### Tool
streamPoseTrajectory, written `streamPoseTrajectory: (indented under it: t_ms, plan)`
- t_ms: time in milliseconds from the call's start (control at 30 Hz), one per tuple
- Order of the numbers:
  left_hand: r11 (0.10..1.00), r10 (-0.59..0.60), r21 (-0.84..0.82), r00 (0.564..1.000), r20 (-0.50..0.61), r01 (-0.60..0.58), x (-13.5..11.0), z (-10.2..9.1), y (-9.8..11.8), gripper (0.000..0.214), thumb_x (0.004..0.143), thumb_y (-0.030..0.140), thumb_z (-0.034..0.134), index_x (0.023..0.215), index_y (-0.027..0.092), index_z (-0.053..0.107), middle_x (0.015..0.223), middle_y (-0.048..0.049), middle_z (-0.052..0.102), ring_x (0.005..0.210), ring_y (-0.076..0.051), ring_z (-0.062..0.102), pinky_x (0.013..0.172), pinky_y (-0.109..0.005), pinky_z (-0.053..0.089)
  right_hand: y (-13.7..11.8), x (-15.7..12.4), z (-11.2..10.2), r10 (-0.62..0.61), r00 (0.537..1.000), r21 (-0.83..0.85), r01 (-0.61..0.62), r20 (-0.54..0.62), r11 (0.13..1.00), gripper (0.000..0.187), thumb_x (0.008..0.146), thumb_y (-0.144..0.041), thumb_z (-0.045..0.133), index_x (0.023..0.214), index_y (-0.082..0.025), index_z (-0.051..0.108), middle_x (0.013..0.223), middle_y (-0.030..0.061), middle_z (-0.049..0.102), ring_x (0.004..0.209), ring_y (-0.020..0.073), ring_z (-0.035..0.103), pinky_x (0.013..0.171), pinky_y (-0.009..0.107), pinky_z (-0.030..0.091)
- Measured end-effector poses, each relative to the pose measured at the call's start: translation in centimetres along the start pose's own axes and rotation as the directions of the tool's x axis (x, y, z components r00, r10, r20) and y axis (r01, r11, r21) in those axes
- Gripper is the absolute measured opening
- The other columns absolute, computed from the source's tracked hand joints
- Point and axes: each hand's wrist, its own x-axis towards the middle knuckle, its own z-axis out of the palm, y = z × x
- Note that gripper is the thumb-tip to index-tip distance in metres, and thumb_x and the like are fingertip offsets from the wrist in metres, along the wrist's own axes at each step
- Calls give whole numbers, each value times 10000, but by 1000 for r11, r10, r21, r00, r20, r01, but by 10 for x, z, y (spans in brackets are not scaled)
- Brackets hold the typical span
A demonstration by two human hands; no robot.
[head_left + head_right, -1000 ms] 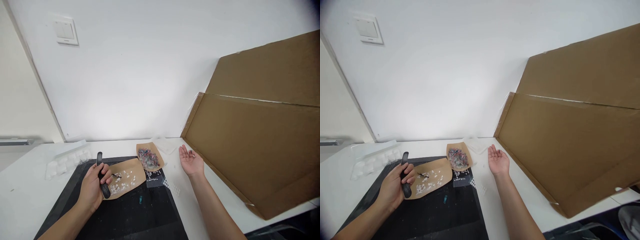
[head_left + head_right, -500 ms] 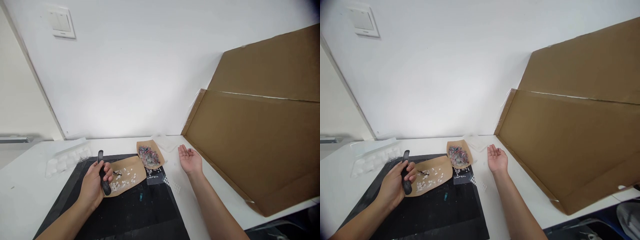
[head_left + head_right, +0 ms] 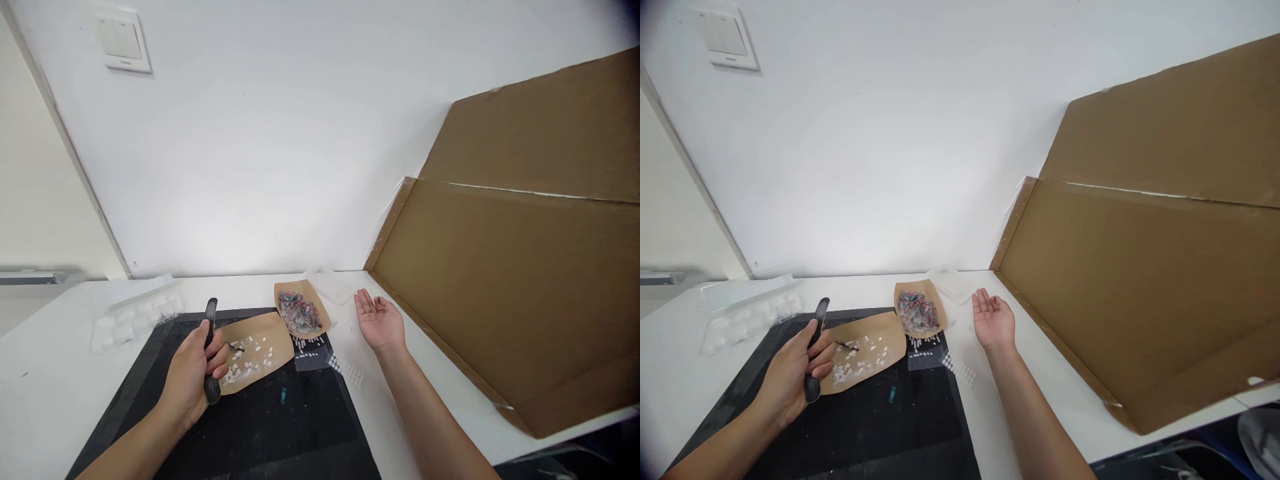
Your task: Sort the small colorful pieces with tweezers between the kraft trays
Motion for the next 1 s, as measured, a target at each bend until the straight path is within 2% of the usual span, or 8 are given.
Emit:
streamPoseTrajectory:
  t_ms: [233, 433, 533, 633, 733, 867, 933, 1000]
  plan:
    - [996, -48, -75, 999, 9, 49, -1, -1, 3, 273, 1015, 280, 585, 779, 183, 489, 581, 94, 312, 384, -43, 276, 330, -129, 326, 1, -7, 5, 15, 1000, -6, -15, 2, 1000, 96, 949, -162, 474, 884, -221, 513, 1262, 144, 676, 1165, 201, 717, 876, 341, 679]
    - [980, -169, -101, 985, 36, 172, 1, -4, 0, 416, 1014, 303, 565, 642, 172, 432, 558, 78, 324, 371, -30, 266, 315, -127, 317, 0, -10, 8, 14, 1000, -22, -14, -10, 1000, 106, 946, -169, 468, 866, -225, 509, 1259, 136, 684, 1168, 196, 716, 861, 344, 682]
    - [980, -172, -96, 984, 51, 176, 2, -6, -1, 433, 988, 329, 609, 626, 174, 428, 551, 79, 329, 372, -32, 274, 316, -127, 323, 0, -11, 8, 9, 1000, -35, -9, -12, 999, 106, 943, -174, 473, 858, -226, 508, 1264, 143, 683, 1156, 194, 721, 864, 348, 679]
    - [991, -120, -47, 992, 50, 122, 3, -7, -2, 399, 976, 335, 635, 653, 173, 466, 550, 74, 370, 387, -50, 350, 339, -141, 391, 0, -11, 7, -1, 1000, -44, 1, -3, 999, 107, 944, -183, 479, 849, -227, 506, 1269, 134, 685, 1146, 184, 725, 867, 330, 674]
    - [989, -126, 79, 992, -13, 127, 4, -7, -3, 419, 995, 359, 619, 646, 171, 481, 561, 40, 475, 444, -86, 512, 439, -192, 538, 2, -12, 7, 1, 1000, -56, 0, 4, 998, 115, 945, -171, 475, 851, -225, 512, 1260, 126, 690, 1126, 168, 732, 832, 294, 674]
    - [987, -38, 147, 982, -184, 65, 3, -2, 0, 214, 1046, 213, 504, 877, 140, 612, 826, -93, 733, 804, -237, 794, 542, -239, 632, 5, -12, 8, 13, 1000, -73, -12, 21, 997, 119, 944, -159, 479, 856, -226, 523, 1252, 119, 698, 1119, 167, 734, 807, 293, 678]
    - [987, -64, 135, 987, -147, 84, 2, 1, 2, 202, 1066, 221, 472, 973, 127, 625, 1087, -190, 772, 995, -290, 795, 570, -232, 644, 6, -13, 8, 16, 1000, -79, -14, 25, 997, 115, 950, -176, 487, 858, -230, 529, 1262, 105, 699, 1131, 166, 729, 813, 295, 677]
    - [990, -58, 122, 993, -103, 71, 0, 4, 3, 218, 1079, 235, 451, 1009, 126, 626, 1226, -232, 744, 1114, -318, 760, 636, -261, 669, 6, -14, 8, 18, 1000, -86, -17, 21, 996, 116, 957, -192, 489, 858, -233, 534, 1279, 94, 697, 1140, 166, 725, 818, 300, 677]
